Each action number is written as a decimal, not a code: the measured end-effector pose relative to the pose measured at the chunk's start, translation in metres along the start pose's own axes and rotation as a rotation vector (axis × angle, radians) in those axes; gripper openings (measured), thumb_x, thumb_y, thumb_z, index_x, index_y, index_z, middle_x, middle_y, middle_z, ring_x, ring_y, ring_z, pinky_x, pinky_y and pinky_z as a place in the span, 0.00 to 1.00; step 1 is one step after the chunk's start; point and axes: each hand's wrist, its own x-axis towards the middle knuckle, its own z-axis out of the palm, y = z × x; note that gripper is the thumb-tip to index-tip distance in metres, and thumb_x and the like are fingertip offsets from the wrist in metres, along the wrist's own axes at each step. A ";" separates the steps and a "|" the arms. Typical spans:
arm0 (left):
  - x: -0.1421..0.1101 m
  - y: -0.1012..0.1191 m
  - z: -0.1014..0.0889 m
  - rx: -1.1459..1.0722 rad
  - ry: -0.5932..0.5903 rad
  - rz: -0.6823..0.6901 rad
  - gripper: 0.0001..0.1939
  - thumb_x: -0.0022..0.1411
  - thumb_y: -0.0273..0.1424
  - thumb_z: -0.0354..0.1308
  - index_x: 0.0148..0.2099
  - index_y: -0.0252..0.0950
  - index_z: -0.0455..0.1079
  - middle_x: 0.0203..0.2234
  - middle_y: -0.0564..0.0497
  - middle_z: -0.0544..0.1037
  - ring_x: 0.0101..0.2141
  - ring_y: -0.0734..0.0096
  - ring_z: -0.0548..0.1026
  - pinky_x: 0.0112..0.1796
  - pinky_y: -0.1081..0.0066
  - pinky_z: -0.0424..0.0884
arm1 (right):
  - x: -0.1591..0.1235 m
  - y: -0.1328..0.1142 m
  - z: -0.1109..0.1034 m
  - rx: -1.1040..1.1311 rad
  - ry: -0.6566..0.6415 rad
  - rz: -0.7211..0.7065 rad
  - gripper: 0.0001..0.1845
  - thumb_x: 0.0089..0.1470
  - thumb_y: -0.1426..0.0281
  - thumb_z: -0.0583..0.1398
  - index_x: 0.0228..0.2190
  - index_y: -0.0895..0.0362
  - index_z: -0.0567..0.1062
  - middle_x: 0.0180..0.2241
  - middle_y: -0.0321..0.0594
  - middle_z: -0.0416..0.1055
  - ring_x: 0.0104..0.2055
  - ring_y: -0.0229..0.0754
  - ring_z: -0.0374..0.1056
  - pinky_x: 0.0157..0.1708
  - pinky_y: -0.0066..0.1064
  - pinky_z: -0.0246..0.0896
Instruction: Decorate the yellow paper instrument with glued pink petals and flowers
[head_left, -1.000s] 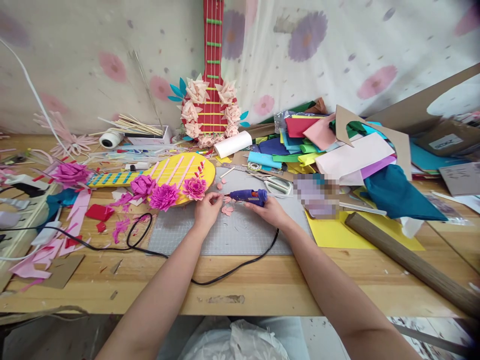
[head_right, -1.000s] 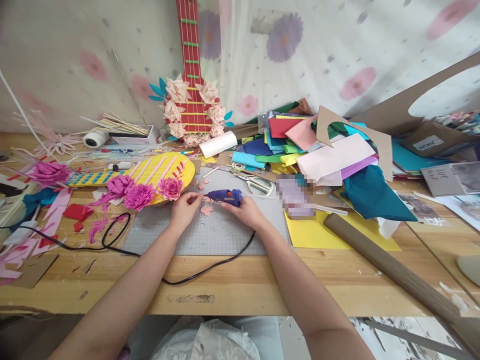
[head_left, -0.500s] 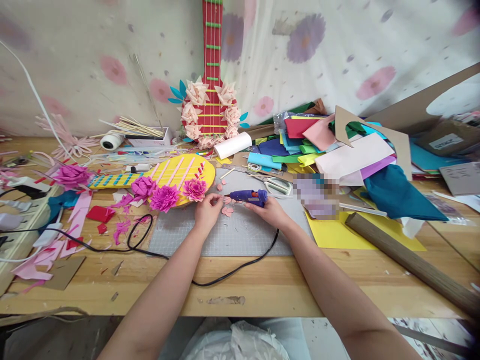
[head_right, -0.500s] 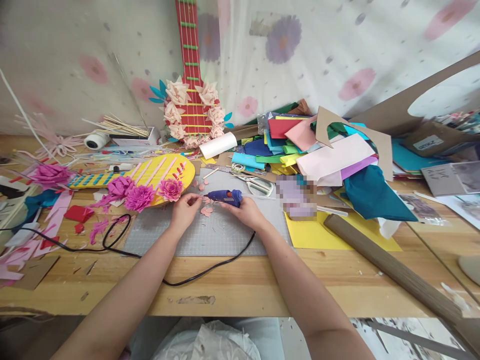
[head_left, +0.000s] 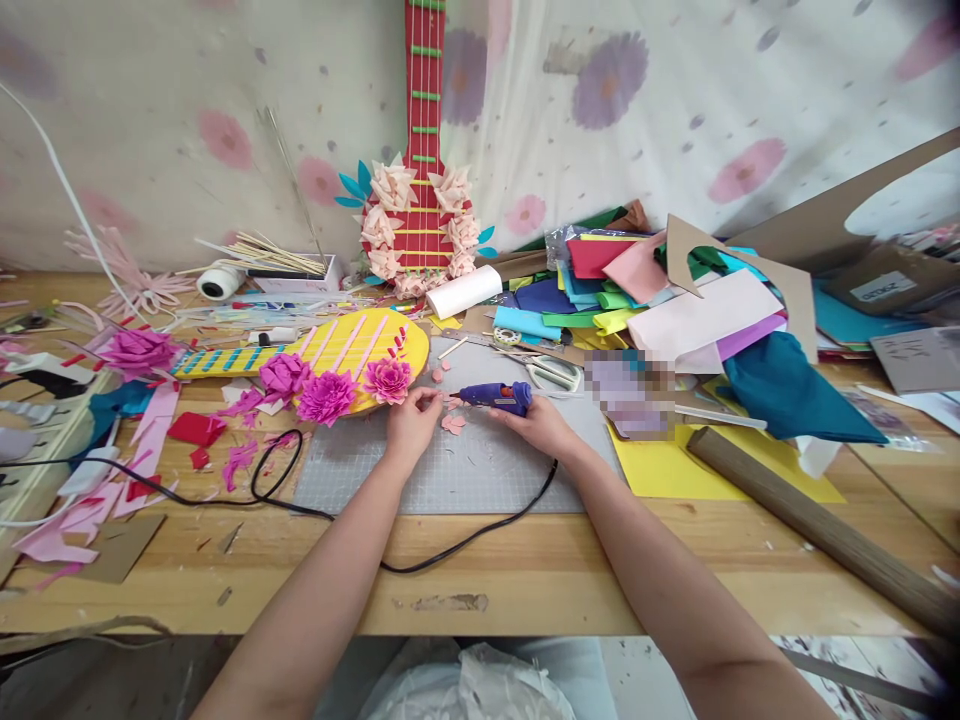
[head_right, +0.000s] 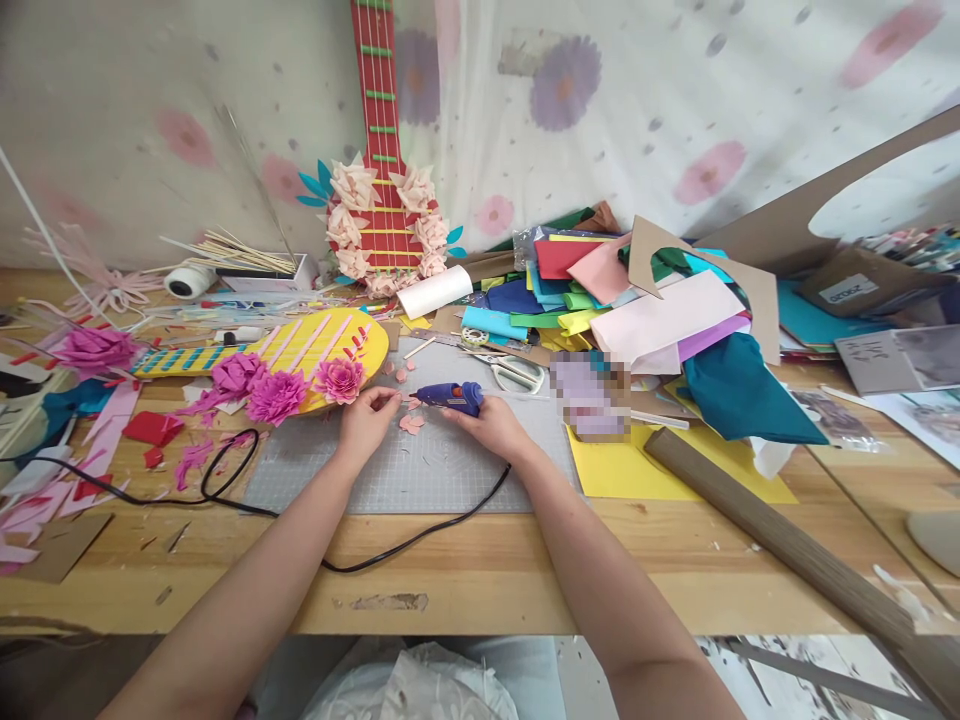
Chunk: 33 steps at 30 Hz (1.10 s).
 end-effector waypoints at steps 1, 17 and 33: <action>0.000 0.000 0.000 -0.019 -0.002 0.001 0.10 0.52 0.37 0.56 0.32 0.37 0.73 0.23 0.53 0.74 0.25 0.74 0.69 0.31 0.73 0.64 | 0.000 0.001 -0.001 0.002 0.019 0.005 0.26 0.45 0.50 0.58 0.38 0.56 0.76 0.34 0.38 0.76 0.36 0.45 0.70 0.39 0.36 0.64; -0.016 0.078 -0.034 -0.462 -0.173 0.095 0.12 0.49 0.38 0.60 0.32 0.34 0.71 0.25 0.51 0.75 0.25 0.76 0.71 0.24 0.76 0.67 | 0.014 0.008 -0.016 -0.305 0.342 -0.014 0.25 0.45 0.49 0.57 0.35 0.56 0.72 0.36 0.48 0.72 0.39 0.51 0.68 0.37 0.39 0.60; 0.037 0.066 -0.133 -0.099 -0.142 0.116 0.22 0.44 0.35 0.64 0.42 0.35 0.65 0.23 0.55 0.74 0.26 0.73 0.73 0.29 0.73 0.67 | -0.005 -0.079 0.004 0.018 -0.046 -0.073 0.15 0.45 0.57 0.60 0.28 0.54 0.64 0.28 0.36 0.69 0.28 0.36 0.64 0.28 0.29 0.59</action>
